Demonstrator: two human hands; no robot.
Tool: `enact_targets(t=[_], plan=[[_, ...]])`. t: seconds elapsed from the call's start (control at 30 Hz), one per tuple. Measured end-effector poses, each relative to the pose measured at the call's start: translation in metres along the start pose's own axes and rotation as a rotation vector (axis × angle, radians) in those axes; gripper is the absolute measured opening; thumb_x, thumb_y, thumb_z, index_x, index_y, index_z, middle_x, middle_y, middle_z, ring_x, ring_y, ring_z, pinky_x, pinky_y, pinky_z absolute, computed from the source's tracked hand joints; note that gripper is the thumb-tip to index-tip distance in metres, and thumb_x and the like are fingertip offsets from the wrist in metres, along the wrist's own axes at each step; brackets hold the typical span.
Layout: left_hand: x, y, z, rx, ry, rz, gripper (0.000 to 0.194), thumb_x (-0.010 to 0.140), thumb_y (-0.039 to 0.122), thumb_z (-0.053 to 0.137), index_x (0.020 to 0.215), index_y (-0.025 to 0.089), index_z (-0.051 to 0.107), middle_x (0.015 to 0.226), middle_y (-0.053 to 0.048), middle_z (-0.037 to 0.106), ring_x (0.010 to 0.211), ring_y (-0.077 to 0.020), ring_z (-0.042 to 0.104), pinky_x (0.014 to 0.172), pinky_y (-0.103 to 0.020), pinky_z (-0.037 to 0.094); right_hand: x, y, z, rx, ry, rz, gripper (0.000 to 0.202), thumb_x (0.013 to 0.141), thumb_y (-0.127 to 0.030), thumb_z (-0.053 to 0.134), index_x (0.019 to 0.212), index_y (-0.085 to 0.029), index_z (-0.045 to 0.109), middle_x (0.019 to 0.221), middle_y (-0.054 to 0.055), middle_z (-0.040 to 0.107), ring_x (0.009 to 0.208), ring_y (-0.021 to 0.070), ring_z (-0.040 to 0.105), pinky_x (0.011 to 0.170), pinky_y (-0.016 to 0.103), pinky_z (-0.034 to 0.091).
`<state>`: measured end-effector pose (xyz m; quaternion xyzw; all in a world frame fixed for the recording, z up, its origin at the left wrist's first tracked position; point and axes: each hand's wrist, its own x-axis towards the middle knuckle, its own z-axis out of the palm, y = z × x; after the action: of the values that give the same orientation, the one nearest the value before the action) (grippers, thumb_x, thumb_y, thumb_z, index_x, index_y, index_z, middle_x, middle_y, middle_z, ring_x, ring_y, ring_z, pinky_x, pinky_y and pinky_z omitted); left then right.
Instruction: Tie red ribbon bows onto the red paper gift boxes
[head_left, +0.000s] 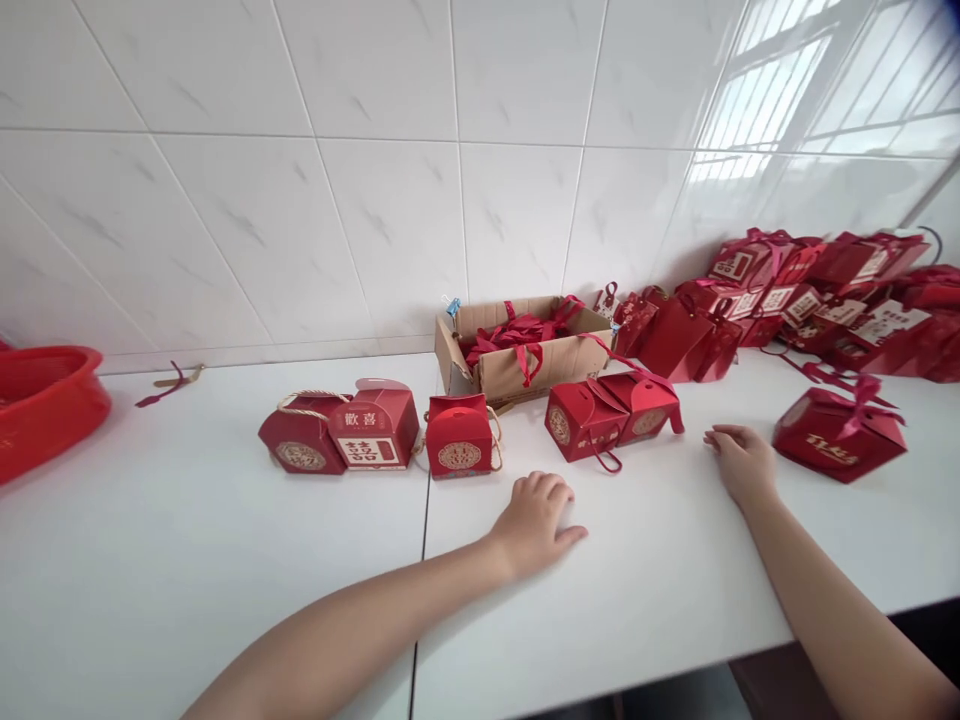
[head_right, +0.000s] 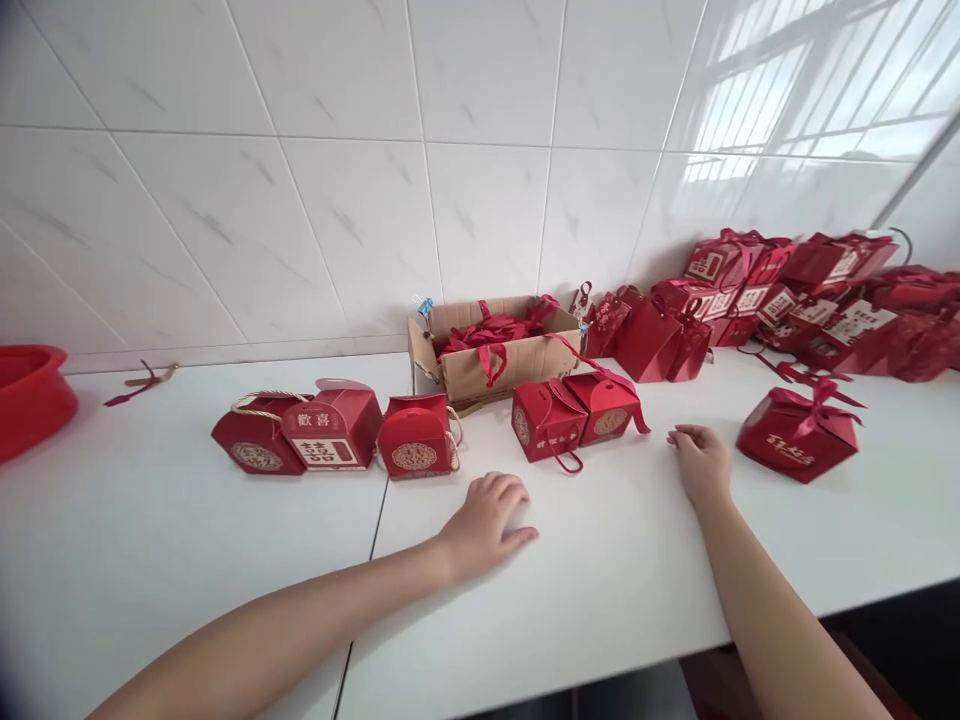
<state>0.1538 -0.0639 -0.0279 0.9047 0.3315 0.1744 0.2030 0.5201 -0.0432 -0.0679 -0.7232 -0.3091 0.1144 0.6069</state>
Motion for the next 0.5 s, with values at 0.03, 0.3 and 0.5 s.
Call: enact_targets(t=[0.03, 0.3, 0.5], plan=[[-0.0006, -0.0001, 0.0011, 0.022, -0.004, 0.01, 0.028, 0.084, 0.039, 0.059, 0.103, 0.02, 0.053, 0.113, -0.009, 0.058, 0.108, -0.0273, 0.048, 0.093, -0.045, 0.039, 0.0007, -0.0002, 0.0006, 0.028, -0.001, 0.023, 0.014, 0.063, -0.026, 0.059, 0.076, -0.022, 0.06, 0.072, 0.004, 0.067, 0.075, 0.0223, 0.068, 0.07, 0.037, 0.056], [-0.0012, 0.0013, 0.002, 0.111, -0.05, 0.061, 0.025, 0.09, 0.033, 0.049, 0.108, 0.017, 0.049, 0.116, -0.013, 0.052, 0.107, -0.0291, 0.046, 0.092, -0.048, 0.04, 0.0036, 0.0015, 0.0019, 0.107, 0.044, 0.128, 0.012, 0.059, -0.018, 0.061, 0.07, -0.021, 0.064, 0.068, 0.002, 0.066, 0.069, 0.0187, 0.067, 0.069, 0.033, 0.056], [-0.0004, 0.0003, 0.0024, 0.105, -0.063, 0.062, 0.026, 0.09, 0.035, 0.048, 0.109, 0.016, 0.048, 0.118, -0.014, 0.05, 0.108, -0.0297, 0.045, 0.093, -0.048, 0.039, 0.0019, -0.0031, 0.003, 0.203, 0.07, 0.125, 0.01, 0.058, -0.017, 0.06, 0.068, -0.02, 0.062, 0.066, 0.002, 0.065, 0.065, 0.0159, 0.064, 0.063, 0.029, 0.055]])
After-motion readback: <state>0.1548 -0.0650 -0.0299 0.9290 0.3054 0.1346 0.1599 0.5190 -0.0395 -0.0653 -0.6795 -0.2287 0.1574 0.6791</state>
